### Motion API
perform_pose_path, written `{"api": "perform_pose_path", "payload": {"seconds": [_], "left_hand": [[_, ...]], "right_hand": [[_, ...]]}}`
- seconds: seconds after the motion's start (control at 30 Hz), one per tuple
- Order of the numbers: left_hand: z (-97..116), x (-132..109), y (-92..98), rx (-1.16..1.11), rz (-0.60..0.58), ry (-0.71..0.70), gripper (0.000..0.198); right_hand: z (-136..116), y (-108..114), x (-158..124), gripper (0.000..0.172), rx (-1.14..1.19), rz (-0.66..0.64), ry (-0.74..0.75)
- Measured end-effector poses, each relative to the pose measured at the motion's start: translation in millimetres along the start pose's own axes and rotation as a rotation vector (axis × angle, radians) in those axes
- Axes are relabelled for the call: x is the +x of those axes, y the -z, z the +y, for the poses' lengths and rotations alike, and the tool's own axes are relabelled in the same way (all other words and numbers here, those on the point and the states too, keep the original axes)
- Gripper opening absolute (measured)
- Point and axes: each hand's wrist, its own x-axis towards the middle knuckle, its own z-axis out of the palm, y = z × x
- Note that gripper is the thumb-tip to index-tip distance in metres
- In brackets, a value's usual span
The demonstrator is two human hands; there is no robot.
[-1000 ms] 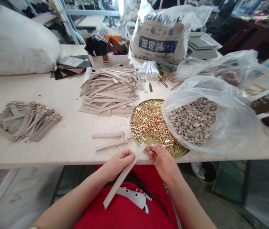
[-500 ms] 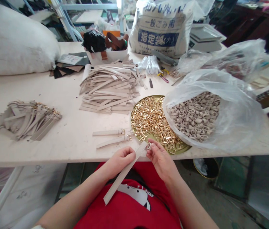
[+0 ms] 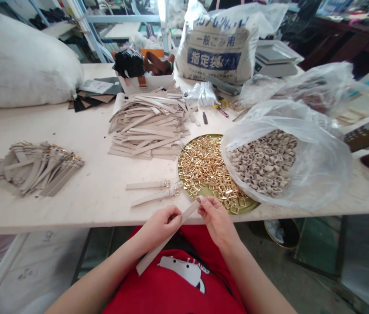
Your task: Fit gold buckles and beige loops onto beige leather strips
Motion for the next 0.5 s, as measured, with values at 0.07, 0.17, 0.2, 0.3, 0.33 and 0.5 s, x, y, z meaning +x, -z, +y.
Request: {"api": "perform_pose_path", "payload": {"seconds": [0.07, 0.17, 0.2, 0.3, 0.33, 0.5], "left_hand": [[-1.6, 0.1, 1.9, 0.006, -0.027, -0.011, 0.014], [-2.6, 1.9, 5.4, -0.019, -0.049, -0.027, 0.015], [-2.4, 2.5, 6.3, -0.035, -0.055, -0.025, 0.016], [-1.1, 2.6, 5.7, -0.072, -0.035, -0.012, 0.015], [-0.6, 2.1, 4.3, -0.077, -0.017, -0.010, 0.015], [-1.6, -0.7, -5.6, -0.114, 0.049, -0.001, 0.014]], "right_hand": [[-1.3, 1.8, -1.1, 0.017, -0.094, -0.027, 0.040], [-2.8, 4.3, -2.6, 0.024, -0.138, -0.061, 0.006], [-2.8, 4.9, -3.1, 0.024, -0.121, -0.069, -0.014], [-1.4, 5.1, -4.6, 0.019, -0.030, -0.069, -0.049], [-0.3, 4.5, -5.1, 0.017, -0.001, -0.068, -0.059], [6.7, 0.3, -7.9, 0.014, 0.075, -0.037, -0.057]]}}
